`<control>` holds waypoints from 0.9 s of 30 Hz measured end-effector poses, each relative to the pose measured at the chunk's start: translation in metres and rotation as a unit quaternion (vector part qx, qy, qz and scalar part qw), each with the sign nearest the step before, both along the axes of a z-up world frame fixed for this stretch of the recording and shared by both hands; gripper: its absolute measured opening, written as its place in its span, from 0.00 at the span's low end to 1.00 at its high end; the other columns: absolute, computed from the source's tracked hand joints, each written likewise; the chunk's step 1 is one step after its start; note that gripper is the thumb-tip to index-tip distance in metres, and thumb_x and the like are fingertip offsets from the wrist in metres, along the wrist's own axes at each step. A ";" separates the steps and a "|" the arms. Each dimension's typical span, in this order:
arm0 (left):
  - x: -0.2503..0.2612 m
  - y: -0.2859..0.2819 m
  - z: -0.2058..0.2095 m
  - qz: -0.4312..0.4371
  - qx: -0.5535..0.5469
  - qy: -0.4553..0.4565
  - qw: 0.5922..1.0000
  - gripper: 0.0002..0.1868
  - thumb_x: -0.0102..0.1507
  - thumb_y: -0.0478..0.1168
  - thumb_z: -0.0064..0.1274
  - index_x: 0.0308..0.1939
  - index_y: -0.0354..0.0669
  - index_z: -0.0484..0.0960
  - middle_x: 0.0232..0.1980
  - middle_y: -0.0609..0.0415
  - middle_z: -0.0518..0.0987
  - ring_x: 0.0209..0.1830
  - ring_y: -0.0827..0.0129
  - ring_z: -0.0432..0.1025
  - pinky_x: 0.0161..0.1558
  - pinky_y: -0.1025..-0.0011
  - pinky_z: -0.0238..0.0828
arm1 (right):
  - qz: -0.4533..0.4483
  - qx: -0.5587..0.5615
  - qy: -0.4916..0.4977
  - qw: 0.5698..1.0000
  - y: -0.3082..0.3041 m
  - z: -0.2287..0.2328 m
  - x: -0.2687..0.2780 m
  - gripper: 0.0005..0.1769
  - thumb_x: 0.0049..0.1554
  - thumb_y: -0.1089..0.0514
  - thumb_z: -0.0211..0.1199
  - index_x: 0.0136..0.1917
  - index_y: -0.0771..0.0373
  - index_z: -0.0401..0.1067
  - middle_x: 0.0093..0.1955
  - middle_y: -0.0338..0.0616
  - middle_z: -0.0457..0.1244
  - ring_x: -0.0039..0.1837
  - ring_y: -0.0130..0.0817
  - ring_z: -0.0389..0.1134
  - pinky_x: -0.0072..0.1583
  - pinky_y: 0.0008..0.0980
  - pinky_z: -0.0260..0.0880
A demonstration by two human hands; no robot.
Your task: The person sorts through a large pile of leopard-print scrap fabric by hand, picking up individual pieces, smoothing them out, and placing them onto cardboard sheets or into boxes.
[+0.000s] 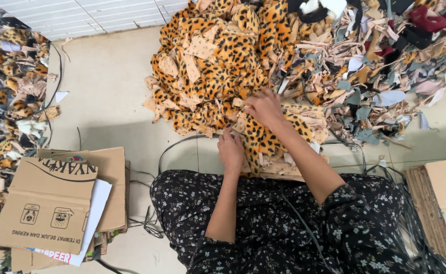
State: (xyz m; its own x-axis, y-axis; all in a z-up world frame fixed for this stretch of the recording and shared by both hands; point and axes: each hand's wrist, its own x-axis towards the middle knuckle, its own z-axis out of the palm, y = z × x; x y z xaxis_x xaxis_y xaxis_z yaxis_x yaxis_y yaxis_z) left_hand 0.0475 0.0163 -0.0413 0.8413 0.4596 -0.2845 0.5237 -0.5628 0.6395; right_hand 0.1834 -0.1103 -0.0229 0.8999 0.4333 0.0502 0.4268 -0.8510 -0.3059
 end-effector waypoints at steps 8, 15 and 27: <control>-0.017 -0.013 0.022 -0.032 0.053 0.029 0.998 0.16 0.69 0.57 0.46 0.44 0.51 0.73 0.51 0.55 0.70 0.57 0.57 0.66 0.52 0.53 0.70 | -0.098 -0.066 0.133 0.984 0.001 -0.040 0.029 0.22 0.61 0.42 0.63 0.64 0.52 0.72 0.58 0.52 0.67 0.72 0.58 0.56 0.67 0.62 0.53; -0.021 -0.016 -0.020 -0.029 0.026 0.019 0.999 0.16 0.64 0.58 0.55 0.37 0.53 0.76 0.53 0.57 0.65 0.59 0.58 0.60 0.55 0.56 0.65 | -0.103 -0.004 0.211 0.972 0.002 -0.031 0.029 0.25 0.61 0.41 0.62 0.67 0.52 0.70 0.62 0.52 0.65 0.75 0.62 0.52 0.68 0.66 0.51; -0.012 -0.019 -0.023 -0.030 -0.001 0.034 0.999 0.10 0.64 0.47 0.56 0.42 0.47 0.78 0.56 0.52 0.67 0.61 0.53 0.61 0.58 0.52 0.65 | -0.136 0.043 0.245 0.959 0.003 -0.022 0.033 0.10 0.64 0.49 0.59 0.55 0.51 0.74 0.57 0.45 0.64 0.73 0.58 0.54 0.70 0.63 0.51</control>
State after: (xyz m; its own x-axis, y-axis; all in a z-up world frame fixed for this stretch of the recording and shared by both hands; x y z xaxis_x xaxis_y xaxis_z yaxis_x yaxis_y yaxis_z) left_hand 0.0357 -0.0024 -0.0645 0.8455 0.4091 -0.3431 0.5322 -0.5935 0.6038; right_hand 0.2161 -0.1072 -0.0450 0.9038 0.1924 -0.3824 -0.0202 -0.8731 -0.4871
